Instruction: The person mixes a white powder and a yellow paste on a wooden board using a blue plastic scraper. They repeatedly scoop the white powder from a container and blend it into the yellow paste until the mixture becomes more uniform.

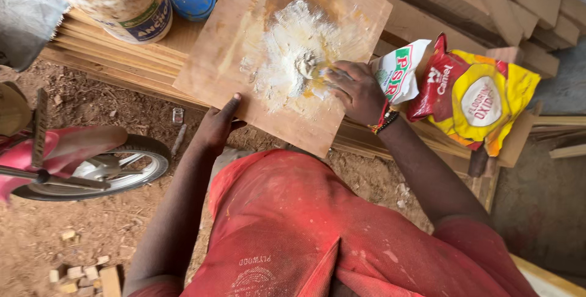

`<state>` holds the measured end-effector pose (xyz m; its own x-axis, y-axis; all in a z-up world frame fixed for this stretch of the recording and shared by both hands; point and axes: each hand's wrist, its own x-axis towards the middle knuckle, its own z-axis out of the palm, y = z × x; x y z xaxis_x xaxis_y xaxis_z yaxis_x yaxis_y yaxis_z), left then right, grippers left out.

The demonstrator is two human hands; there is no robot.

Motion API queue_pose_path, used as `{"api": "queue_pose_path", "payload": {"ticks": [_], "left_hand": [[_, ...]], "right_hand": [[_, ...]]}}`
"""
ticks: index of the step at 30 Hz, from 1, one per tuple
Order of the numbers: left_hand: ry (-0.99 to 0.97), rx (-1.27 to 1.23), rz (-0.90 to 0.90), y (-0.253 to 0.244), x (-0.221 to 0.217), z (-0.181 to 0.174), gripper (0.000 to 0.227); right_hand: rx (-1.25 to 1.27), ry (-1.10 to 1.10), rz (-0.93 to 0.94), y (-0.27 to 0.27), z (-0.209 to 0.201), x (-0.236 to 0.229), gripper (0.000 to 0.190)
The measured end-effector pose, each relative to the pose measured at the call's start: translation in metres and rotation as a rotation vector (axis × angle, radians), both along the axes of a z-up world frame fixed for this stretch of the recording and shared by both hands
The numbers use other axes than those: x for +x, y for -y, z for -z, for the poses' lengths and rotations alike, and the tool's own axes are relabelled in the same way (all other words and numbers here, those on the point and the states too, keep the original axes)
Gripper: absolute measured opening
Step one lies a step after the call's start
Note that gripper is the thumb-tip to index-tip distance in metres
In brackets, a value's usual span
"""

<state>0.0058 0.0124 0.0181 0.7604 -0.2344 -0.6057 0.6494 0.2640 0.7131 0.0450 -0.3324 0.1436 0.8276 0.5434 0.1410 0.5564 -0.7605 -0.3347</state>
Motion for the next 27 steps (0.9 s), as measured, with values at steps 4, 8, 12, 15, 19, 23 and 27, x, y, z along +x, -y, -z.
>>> {"api": "queue_pose_path", "payload": {"ticks": [4,8,12,15,19,23,27], "left_hand": [[-0.036,0.021,0.022,-0.007,0.016,-0.003,0.067],[-0.047,-0.065,-0.013,-0.015,0.031,-0.002,0.064],[-0.053,-0.044,0.005,-0.019,0.034,-0.004,0.059],[-0.036,-0.048,0.019,-0.018,0.035,-0.006,0.058],[-0.063,-0.03,-0.004,-0.015,0.033,-0.008,0.057],[-0.031,-0.034,0.005,-0.015,0.032,-0.009,0.057],[-0.057,0.003,0.032,-0.014,0.032,-0.01,0.059]], "right_hand": [[-0.13,-0.018,0.047,0.004,0.0,-0.004,0.045],[-0.301,-0.033,0.045,0.004,-0.013,0.006,0.043],[-0.512,-0.043,-0.012,-0.001,-0.039,0.015,0.034],[-0.5,0.011,-0.062,-0.014,-0.06,0.018,0.039],[-0.428,0.103,-0.217,-0.061,-0.063,0.022,0.035],[-0.45,0.146,-0.36,-0.102,-0.052,0.023,0.028],[-0.588,0.2,-0.395,-0.105,-0.052,0.027,0.025]]}}
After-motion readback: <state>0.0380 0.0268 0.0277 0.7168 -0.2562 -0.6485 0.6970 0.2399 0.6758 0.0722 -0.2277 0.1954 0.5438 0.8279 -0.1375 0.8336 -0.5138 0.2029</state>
